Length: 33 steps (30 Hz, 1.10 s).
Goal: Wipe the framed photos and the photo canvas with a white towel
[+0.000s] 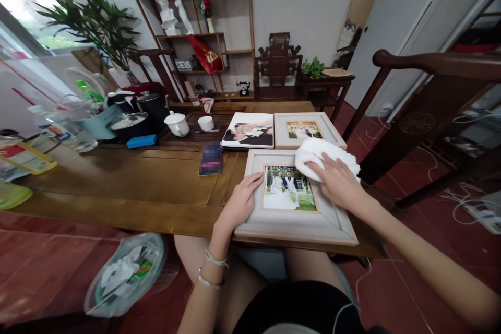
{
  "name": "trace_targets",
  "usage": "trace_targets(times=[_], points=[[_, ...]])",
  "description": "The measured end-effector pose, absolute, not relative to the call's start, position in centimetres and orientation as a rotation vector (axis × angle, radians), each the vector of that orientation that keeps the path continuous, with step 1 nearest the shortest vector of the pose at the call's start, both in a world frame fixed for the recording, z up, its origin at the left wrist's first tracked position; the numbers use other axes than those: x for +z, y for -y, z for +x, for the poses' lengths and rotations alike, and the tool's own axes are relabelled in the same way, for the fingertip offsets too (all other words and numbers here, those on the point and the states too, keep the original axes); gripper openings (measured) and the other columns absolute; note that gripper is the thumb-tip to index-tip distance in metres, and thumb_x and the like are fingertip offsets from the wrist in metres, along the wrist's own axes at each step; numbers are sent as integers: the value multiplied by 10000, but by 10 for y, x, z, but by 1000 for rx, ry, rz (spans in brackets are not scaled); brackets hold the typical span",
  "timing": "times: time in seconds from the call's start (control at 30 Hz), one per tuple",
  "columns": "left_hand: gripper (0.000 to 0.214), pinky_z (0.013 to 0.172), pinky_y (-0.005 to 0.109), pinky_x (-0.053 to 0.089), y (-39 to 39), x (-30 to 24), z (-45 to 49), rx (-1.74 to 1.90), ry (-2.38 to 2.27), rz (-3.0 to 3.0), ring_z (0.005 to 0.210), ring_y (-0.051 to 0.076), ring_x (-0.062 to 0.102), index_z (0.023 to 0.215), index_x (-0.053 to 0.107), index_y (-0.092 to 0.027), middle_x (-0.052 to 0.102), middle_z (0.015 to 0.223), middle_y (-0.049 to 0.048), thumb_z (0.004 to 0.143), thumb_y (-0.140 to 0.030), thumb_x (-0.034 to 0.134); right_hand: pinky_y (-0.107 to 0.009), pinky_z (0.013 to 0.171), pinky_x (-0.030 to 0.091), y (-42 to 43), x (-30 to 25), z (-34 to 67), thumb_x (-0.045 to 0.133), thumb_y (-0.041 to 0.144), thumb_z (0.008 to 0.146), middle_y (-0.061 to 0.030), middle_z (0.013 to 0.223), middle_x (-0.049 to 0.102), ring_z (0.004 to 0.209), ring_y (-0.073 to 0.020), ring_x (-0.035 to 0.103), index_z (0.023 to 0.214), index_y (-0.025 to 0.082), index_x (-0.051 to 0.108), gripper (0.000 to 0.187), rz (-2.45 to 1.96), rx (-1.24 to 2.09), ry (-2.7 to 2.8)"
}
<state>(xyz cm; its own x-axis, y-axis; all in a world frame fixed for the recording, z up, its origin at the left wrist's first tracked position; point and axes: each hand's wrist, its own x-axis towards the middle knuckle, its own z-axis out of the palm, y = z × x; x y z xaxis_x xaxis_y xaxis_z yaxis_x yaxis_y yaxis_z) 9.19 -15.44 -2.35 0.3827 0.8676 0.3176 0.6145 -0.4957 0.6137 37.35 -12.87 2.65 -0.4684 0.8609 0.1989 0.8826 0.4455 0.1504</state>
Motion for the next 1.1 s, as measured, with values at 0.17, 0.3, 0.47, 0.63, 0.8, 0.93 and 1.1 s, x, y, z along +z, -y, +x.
trace_targets(times=[0.17, 0.3, 0.47, 0.63, 0.8, 0.93, 1.1], points=[[587, 1143, 460, 316, 155, -25, 92, 880, -1286, 2245, 1342, 209, 396, 1322, 523, -206, 468, 1427, 70, 815, 10, 322, -572, 1007, 303, 124, 23, 354, 432, -25, 687, -171, 1431, 443, 1309, -387, 362, 1328, 176, 503, 676, -1411, -401, 2723], [590, 1150, 448, 306, 155, -25, 92, 865, -1299, 2247, 1343, 206, 389, 1332, 514, -196, 465, 1429, 70, 817, 14, 314, -517, 1020, 327, 177, 30, 350, 443, -13, 663, -110, 1408, 486, 1302, -338, 394, 1296, 233, 521, 684, -1183, -190, 2883], [595, 1148, 448, 307, 155, -25, 92, 887, -1284, 2237, 1344, 203, 390, 1331, 513, -213, 465, 1430, 62, 817, 16, 318, -467, 1015, 367, 187, 35, 366, 426, -41, 616, -56, 1364, 542, 1305, -284, 416, 1219, 267, 576, 693, -1192, -135, 2875], [620, 1147, 461, 305, 156, -23, 92, 899, -1277, 2223, 1343, 205, 393, 1324, 520, -197, 476, 1419, 75, 790, 40, 310, -539, 1056, 295, 116, 20, 376, 427, -55, 671, -113, 1441, 454, 1362, -334, 322, 1273, 199, 555, 666, -1451, -440, 2603], [614, 1150, 451, 306, 156, -24, 92, 898, -1285, 2230, 1342, 205, 394, 1326, 518, -182, 473, 1422, 79, 789, 38, 317, -547, 1074, 268, 114, 20, 352, 447, -37, 687, -128, 1433, 461, 1353, -353, 332, 1249, 186, 584, 620, -1331, -338, 2751], [590, 1148, 451, 314, 156, -25, 93, 899, -1293, 2232, 1339, 208, 398, 1316, 528, -180, 475, 1420, 79, 802, 26, 325, -536, 1079, 276, 171, 35, 344, 446, -31, 660, -126, 1431, 464, 1336, -328, 373, 1230, 206, 599, 636, -1166, -6, 2910], [590, 1153, 449, 305, 156, -25, 93, 893, -1285, 2242, 1338, 202, 396, 1321, 521, -183, 474, 1422, 75, 809, 23, 314, -430, 1092, 312, 210, 54, 368, 408, -39, 590, -20, 1414, 499, 1338, -220, 390, 1161, 304, 625, 700, -991, 321, 2962]])
